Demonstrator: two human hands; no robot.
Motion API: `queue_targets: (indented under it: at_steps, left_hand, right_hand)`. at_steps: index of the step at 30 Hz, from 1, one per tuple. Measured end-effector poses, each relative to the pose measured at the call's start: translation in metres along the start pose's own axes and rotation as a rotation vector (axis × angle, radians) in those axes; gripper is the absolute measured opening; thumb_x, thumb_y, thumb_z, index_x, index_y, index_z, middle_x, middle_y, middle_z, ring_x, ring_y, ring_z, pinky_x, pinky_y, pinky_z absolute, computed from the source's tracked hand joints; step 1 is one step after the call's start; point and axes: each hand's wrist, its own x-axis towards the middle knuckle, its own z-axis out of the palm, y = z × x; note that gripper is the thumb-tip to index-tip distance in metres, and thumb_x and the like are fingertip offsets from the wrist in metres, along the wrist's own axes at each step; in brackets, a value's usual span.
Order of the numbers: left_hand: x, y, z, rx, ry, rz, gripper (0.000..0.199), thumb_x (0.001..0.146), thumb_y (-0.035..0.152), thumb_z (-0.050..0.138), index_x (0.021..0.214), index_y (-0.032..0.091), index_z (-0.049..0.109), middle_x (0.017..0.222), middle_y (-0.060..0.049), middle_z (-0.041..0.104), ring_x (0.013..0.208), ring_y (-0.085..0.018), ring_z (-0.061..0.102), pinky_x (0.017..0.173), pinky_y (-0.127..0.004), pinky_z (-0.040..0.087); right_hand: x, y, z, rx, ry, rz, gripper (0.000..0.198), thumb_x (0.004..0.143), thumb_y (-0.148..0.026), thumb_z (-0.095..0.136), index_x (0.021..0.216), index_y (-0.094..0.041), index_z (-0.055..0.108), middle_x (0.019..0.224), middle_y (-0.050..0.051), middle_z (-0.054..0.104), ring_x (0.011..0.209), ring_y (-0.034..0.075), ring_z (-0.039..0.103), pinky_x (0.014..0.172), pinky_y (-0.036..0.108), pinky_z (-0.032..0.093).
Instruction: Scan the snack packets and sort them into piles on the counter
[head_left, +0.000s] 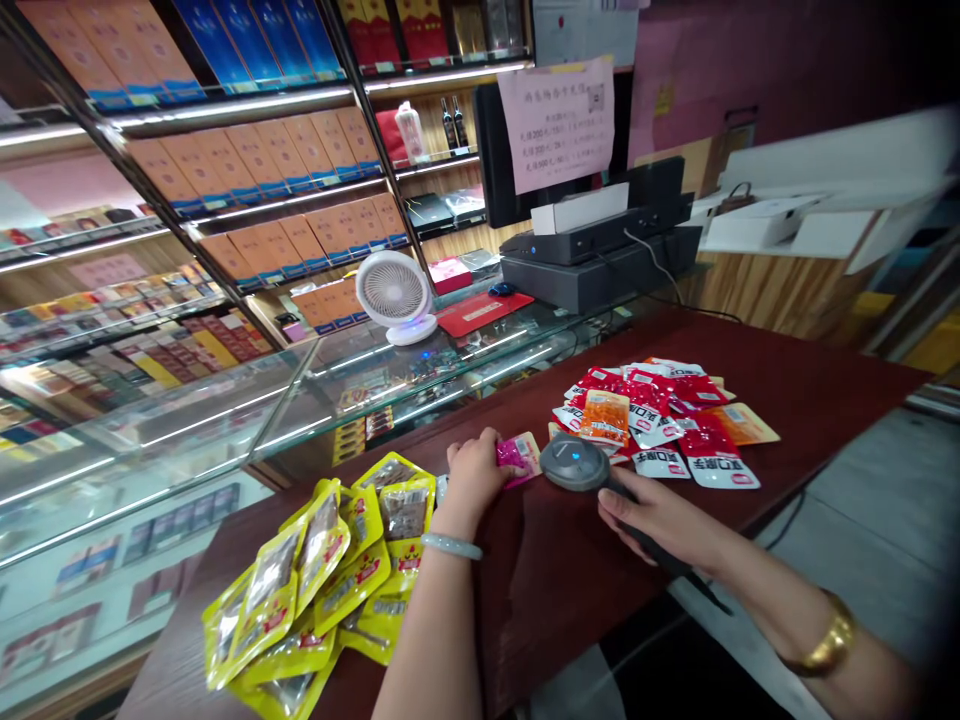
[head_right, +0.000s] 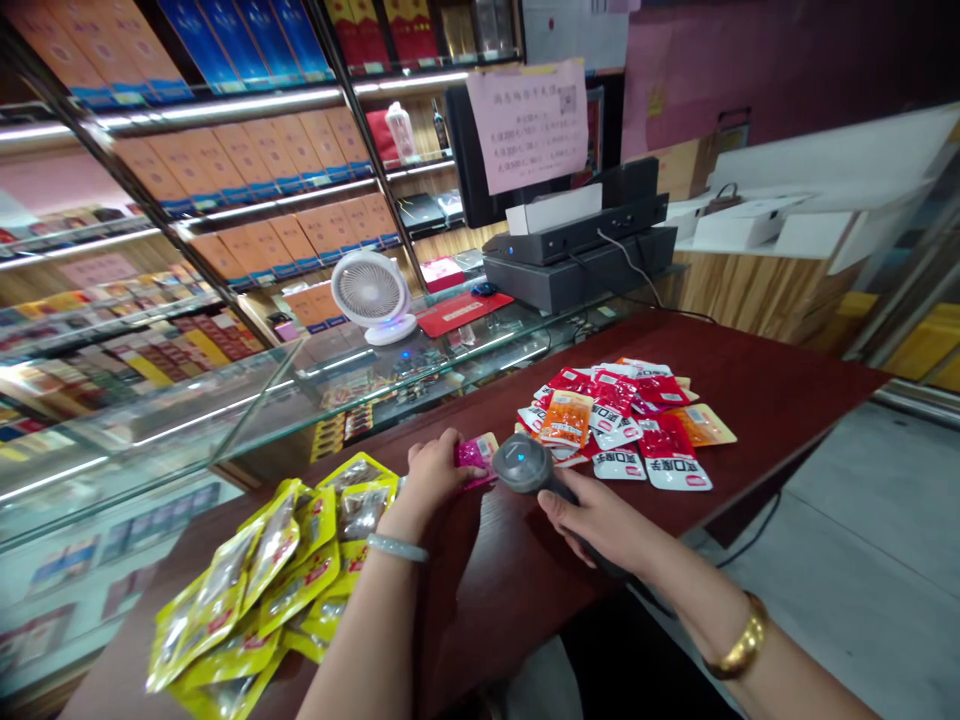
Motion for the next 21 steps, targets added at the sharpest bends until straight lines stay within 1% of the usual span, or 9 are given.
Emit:
queue_targets:
  at_steps: [3,7,10,13,15,17,18,19,21]
  left_hand:
    - [-0.001,0.002,-0.002,-0.021,0.016,0.012,0.052,0.074,0.052,0.074,0.114,0.024,0.057,0.109,-0.007,0.072,0.109,-0.028,0.063,0.094,-0.040,0.034]
    - [-0.004,0.006,-0.001,-0.022,0.036,0.031,0.044,0.078,0.044,0.070,0.115,0.024,0.058,0.107,-0.007,0.073,0.107,-0.028,0.064,0.095,-0.040,0.033]
    - [-0.005,0.007,-0.002,-0.016,0.041,0.031,0.041,0.080,0.037,0.068,0.117,0.024,0.058,0.105,-0.007,0.073,0.106,-0.028,0.065,0.097,-0.041,0.034]
    - [-0.005,0.004,-0.004,-0.068,0.043,0.030,0.043,0.078,0.042,0.071,0.114,0.023,0.059,0.104,-0.008,0.073,0.105,-0.029,0.066,0.093,-0.039,0.039]
    - [-0.004,0.003,-0.002,-0.184,0.041,0.005,0.042,0.079,0.040,0.072,0.114,0.022,0.060,0.105,-0.008,0.073,0.103,-0.027,0.067,0.088,-0.035,0.044]
    - [-0.001,0.006,0.004,-0.363,0.048,-0.027,0.036,0.082,0.030,0.069,0.116,0.022,0.060,0.109,-0.008,0.073,0.101,-0.023,0.068,0.085,-0.031,0.047]
    - [0.000,0.008,0.009,-0.464,0.052,-0.025,0.037,0.084,0.024,0.066,0.120,0.021,0.060,0.113,-0.008,0.073,0.103,-0.021,0.067,0.087,-0.029,0.048]
    - [0.002,0.012,0.014,-0.566,0.044,-0.004,0.041,0.085,0.019,0.063,0.126,0.020,0.058,0.119,-0.008,0.071,0.106,-0.019,0.067,0.090,-0.028,0.048]
    - [0.004,0.021,0.023,-0.734,-0.019,0.090,0.057,0.087,0.014,0.059,0.143,0.020,0.047,0.132,-0.009,0.066,0.116,-0.017,0.063,0.097,-0.028,0.048]
  right_hand:
    - [0.000,-0.001,0.002,-0.025,-0.020,-0.045,0.046,0.088,-0.066,0.058,0.090,-0.021,0.046,0.061,-0.009,0.045,0.041,0.005,0.040,0.036,0.016,0.036]
    - [-0.001,-0.002,0.005,-0.065,-0.023,-0.074,0.047,0.090,-0.065,0.054,0.099,-0.020,0.050,0.058,-0.010,0.044,0.041,0.006,0.040,0.037,0.017,0.035]
    - [-0.001,-0.003,0.005,-0.084,-0.019,-0.076,0.048,0.090,-0.066,0.053,0.103,-0.020,0.050,0.058,-0.010,0.044,0.041,0.007,0.040,0.036,0.017,0.035]
    - [-0.001,-0.002,0.004,-0.088,-0.018,-0.068,0.048,0.090,-0.066,0.053,0.103,-0.020,0.051,0.059,-0.009,0.044,0.041,0.007,0.041,0.037,0.018,0.036]
    - [-0.001,-0.001,0.004,-0.086,-0.017,-0.062,0.049,0.089,-0.067,0.054,0.102,-0.020,0.051,0.058,-0.010,0.044,0.041,0.007,0.041,0.037,0.018,0.036]
    - [-0.001,0.000,0.003,-0.080,-0.012,-0.061,0.048,0.089,-0.066,0.054,0.099,-0.020,0.050,0.059,-0.010,0.044,0.041,0.007,0.041,0.037,0.018,0.037]
    - [-0.001,0.000,0.003,-0.078,-0.007,-0.062,0.047,0.089,-0.066,0.054,0.097,-0.020,0.050,0.059,-0.009,0.044,0.041,0.007,0.041,0.037,0.018,0.037]
    - [-0.001,0.001,0.002,-0.074,-0.002,-0.062,0.046,0.089,-0.066,0.055,0.095,-0.020,0.049,0.060,-0.009,0.044,0.041,0.006,0.041,0.037,0.018,0.037]
    - [-0.002,0.001,0.001,-0.069,0.006,-0.056,0.045,0.090,-0.065,0.054,0.092,-0.021,0.048,0.060,-0.009,0.045,0.041,0.006,0.041,0.037,0.018,0.037]
